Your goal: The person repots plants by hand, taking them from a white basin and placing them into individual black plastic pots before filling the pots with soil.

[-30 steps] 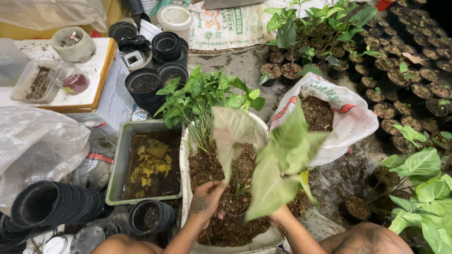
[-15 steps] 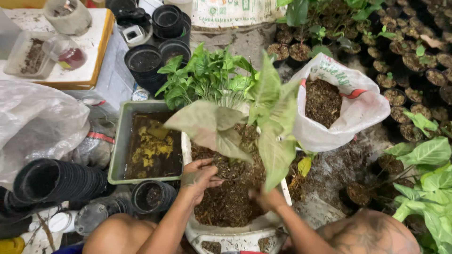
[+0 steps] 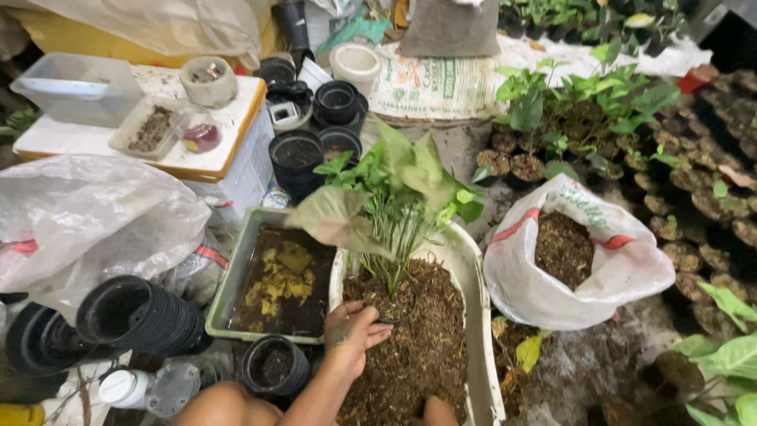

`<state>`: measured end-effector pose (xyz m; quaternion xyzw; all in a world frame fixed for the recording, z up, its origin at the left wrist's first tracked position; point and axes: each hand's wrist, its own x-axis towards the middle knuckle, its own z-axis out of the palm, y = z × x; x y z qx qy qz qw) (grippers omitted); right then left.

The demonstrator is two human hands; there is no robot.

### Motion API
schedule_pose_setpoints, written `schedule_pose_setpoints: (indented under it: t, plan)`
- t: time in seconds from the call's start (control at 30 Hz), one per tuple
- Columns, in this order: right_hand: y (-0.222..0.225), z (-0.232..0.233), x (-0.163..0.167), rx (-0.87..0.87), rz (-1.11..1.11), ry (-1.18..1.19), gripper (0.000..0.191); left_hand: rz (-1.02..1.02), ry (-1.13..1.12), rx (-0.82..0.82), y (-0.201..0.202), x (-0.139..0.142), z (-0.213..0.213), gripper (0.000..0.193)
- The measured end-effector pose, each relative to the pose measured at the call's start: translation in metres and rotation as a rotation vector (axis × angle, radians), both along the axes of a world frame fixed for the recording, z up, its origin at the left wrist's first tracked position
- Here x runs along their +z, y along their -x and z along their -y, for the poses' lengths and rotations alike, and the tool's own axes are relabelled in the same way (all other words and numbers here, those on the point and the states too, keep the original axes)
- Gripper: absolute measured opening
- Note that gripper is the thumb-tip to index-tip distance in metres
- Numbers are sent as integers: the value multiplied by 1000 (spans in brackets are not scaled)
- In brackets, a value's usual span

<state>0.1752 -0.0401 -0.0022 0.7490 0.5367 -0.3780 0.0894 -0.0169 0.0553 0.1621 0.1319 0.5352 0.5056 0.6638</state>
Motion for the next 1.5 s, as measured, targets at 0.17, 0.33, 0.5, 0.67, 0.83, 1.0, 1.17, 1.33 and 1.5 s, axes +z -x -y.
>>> schedule_pose_setpoints:
  t: [0.17, 0.33, 0.5, 0.67, 0.83, 1.0, 1.17, 1.33, 1.5]
  plan:
    - [-33, -37, 17, -9, -28, -35, 76, 12, -7, 41, -10, -1, -7, 52]
    - [-47, -28, 29, -46, -125, -138, 62, 12, 2, 56, -19, 8, -8, 57]
    - [-84, -32, 126, 4, -254, -277, 50, -52, 78, -76, -24, 22, -3, 58]
    - [-87, -34, 231, 288, -280, -623, 50, -49, 27, -197, -34, 29, 10, 51]
    - [-85, -29, 250, 287, -222, -663, 54, -90, 47, -362, -41, 29, 28, 50]
    - [-76, -30, 242, 76, -80, -521, 33, -67, 46, -446, -38, 30, 39, 42]
    - [-70, -26, 262, 354, -305, -738, 46, -25, 84, -405, -33, 30, 36, 36]
    - [-59, -16, 269, 413, -355, -784, 57, 21, 78, -268, -32, 31, 34, 44]
    - [-43, -11, 260, 461, -371, -808, 64, -108, 109, -353, -39, 36, 39, 46]
